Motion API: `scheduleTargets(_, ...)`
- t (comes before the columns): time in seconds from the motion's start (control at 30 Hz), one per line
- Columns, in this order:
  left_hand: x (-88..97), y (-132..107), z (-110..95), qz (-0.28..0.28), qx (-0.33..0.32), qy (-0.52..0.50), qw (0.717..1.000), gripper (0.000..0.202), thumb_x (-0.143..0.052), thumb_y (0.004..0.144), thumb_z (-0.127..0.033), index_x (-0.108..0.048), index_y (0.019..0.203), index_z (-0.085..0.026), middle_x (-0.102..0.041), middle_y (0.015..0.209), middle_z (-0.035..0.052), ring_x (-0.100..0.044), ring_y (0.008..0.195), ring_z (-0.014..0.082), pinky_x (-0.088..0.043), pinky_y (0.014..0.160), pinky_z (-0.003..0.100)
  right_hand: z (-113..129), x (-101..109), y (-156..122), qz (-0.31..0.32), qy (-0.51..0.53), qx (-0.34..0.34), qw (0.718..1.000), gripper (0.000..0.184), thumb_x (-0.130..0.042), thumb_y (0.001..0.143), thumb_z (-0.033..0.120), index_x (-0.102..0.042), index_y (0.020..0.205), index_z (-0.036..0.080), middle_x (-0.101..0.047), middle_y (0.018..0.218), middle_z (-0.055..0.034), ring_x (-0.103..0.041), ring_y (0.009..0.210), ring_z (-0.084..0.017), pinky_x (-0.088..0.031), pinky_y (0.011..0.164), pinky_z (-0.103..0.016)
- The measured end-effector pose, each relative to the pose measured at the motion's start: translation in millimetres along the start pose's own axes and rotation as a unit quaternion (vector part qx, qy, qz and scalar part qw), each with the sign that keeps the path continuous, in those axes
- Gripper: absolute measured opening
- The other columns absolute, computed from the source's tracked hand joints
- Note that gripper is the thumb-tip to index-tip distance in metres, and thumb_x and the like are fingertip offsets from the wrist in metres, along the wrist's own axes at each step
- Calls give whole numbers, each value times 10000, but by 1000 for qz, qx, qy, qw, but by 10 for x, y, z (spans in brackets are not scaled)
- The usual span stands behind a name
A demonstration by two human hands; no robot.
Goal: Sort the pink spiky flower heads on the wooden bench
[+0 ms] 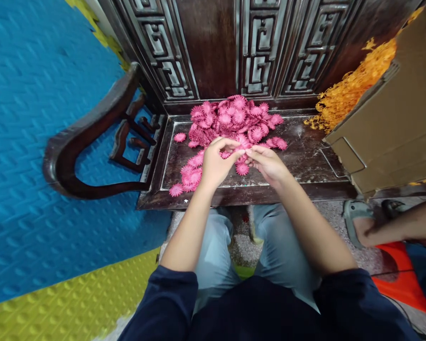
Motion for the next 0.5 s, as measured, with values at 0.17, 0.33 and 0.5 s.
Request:
scheduleTargets(0.17, 48, -1, -13, -12, -54, 27, 998, 75, -737, 696, -257, -697, 710, -195, -663, 733, -1, -582, 713, 129, -449, 705, 275, 20, -19, -17, 16, 22, 6, 1000, 304, -827, 486, 403, -662, 652, 208, -610, 616, 56, -520, 579, -60, -438, 616, -216)
scheduleTargets(0.33, 25, -9, -35, 6, -50, 13, 999, 65, -750, 682, -250, -721, 729, -216, -688, 751, -1, -596, 718, 132, -456, 697, 279, 21, -13, -39, 10, 40, 2, 999, 301, -827, 489, 393, -655, 647, 205, -611, 616, 58, -518, 575, -59, -447, 624, -225)
scheduleTargets(0.5, 25, -7, -30, 13, -36, -26, 999, 37, -747, 682, -224, -719, 706, -216, -687, 733, -2, -593, 702, 126, -454, 690, 273, 29, 8, -52, 3, 29, -5, 1000, 297, -837, 477, 383, -672, 644, 201, -613, 605, 54, -527, 575, -57, -448, 624, -226)
Point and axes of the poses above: each hand's wrist, its own y-axis towards the middle knuckle, its own x-axis out of the back of the hand, z = x × y, the point moved 3 cm from there along y, towards the middle knuckle
